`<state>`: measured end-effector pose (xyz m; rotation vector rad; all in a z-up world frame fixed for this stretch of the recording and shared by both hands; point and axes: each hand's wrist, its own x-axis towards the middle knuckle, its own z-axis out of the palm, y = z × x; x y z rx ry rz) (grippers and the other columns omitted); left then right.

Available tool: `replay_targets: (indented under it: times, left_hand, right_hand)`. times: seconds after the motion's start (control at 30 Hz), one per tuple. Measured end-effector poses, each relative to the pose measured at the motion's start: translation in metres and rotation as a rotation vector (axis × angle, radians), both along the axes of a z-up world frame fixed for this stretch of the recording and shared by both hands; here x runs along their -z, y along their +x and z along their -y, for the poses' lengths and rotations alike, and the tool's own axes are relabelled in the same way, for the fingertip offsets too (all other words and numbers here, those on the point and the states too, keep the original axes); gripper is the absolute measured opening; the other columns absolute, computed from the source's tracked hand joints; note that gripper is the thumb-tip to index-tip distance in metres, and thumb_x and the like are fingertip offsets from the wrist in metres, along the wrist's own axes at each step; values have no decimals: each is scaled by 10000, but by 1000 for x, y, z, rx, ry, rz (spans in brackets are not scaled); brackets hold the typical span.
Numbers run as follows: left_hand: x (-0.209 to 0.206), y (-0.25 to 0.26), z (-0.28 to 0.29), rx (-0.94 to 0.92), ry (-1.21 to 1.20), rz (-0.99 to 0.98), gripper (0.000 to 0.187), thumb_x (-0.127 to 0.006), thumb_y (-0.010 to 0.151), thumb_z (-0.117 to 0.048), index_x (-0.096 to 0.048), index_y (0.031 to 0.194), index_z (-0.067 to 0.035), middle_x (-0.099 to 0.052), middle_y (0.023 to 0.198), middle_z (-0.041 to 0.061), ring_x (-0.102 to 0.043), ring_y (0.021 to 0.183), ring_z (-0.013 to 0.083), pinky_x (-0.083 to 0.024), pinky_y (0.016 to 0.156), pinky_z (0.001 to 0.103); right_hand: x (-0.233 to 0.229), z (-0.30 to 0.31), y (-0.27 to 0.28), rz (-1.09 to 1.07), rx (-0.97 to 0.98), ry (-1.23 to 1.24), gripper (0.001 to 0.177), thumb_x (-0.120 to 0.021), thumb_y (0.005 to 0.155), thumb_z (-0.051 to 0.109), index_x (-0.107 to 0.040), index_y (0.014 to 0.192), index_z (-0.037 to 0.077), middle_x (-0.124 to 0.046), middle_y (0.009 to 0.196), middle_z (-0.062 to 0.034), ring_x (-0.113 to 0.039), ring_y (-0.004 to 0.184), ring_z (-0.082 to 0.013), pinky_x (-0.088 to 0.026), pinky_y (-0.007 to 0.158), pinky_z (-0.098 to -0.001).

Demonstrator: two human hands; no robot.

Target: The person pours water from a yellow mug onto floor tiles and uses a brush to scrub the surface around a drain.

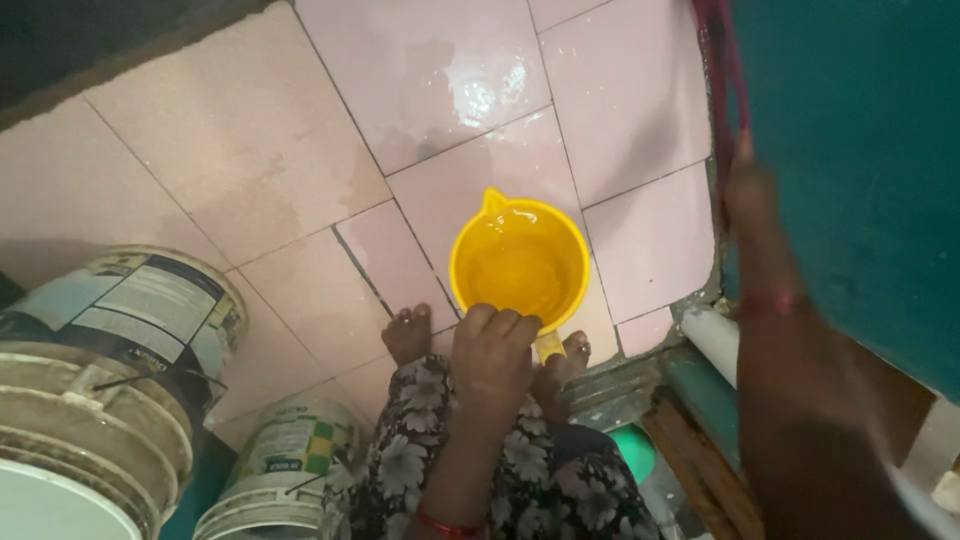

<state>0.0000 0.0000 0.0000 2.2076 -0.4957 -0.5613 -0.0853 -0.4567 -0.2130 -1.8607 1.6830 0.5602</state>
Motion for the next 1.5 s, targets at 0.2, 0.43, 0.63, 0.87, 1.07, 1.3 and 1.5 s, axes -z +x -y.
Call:
replay_targets:
  times: [0.2,0.43,0.63,0.87,1.07,1.3,1.5]
  left_hand:
    - [-4,9,-4,-60,21,36,165,-679,726,-70,-718,875,-128,-649,827,37,-609,881,285,-514,774,394]
    - [6,2,6,-73,49,120,149,-676,747,-68,-728,871,-132,-653,818,29,-623,854,273,-521,739,390]
    - [7,-15,20,18,82,75,176,-693,725,-60,-744,868,-148,-651,788,18,-605,798,270,-514,700,396]
    - [4,-20,23,78,22,26,172,-693,720,-59,-734,866,-140,-653,803,27,-605,822,276,-511,729,407]
    - [4,-19,24,59,3,62,153,-692,739,-63,-730,873,-127,-657,817,36,-603,819,281,-508,716,407]
    - [0,-31,40,155,62,92,176,-678,728,-68,-726,890,-116,-655,825,43,-606,832,290,-515,730,415]
    - [-2,-42,52,192,62,66,192,-687,736,-72,-735,912,-135,-662,839,30,-608,850,276,-508,754,414]
  right_hand:
    - [-70,-131,-239,-130,106,-14,803,-298,1093,669,-637,812,-2,-581,604,-157,-568,467,-250,-443,458,-406]
    - [0,-88,-119,154,610,308,598,-417,1049,648,-547,782,129,-477,543,-35,-465,411,-190,-410,387,-364]
    - [-12,-81,-59,131,322,185,592,-391,1052,619,-556,806,107,-507,540,-34,-496,392,-190,-441,393,-369]
    - [-74,-170,-322,353,918,289,324,-499,1060,518,-525,1007,199,-469,632,-25,-493,422,-210,-413,376,-381]
    - [-91,-201,-337,434,831,402,371,-455,1043,616,-643,1121,306,-420,597,72,-349,374,-99,-261,300,-288]
    - [-24,-75,-42,218,148,266,678,-385,1038,708,-559,815,92,-511,579,-32,-516,426,-174,-435,401,-352]
    - [-31,-59,-12,144,162,236,690,-376,1043,703,-539,849,61,-465,569,-47,-468,391,-191,-368,370,-370]
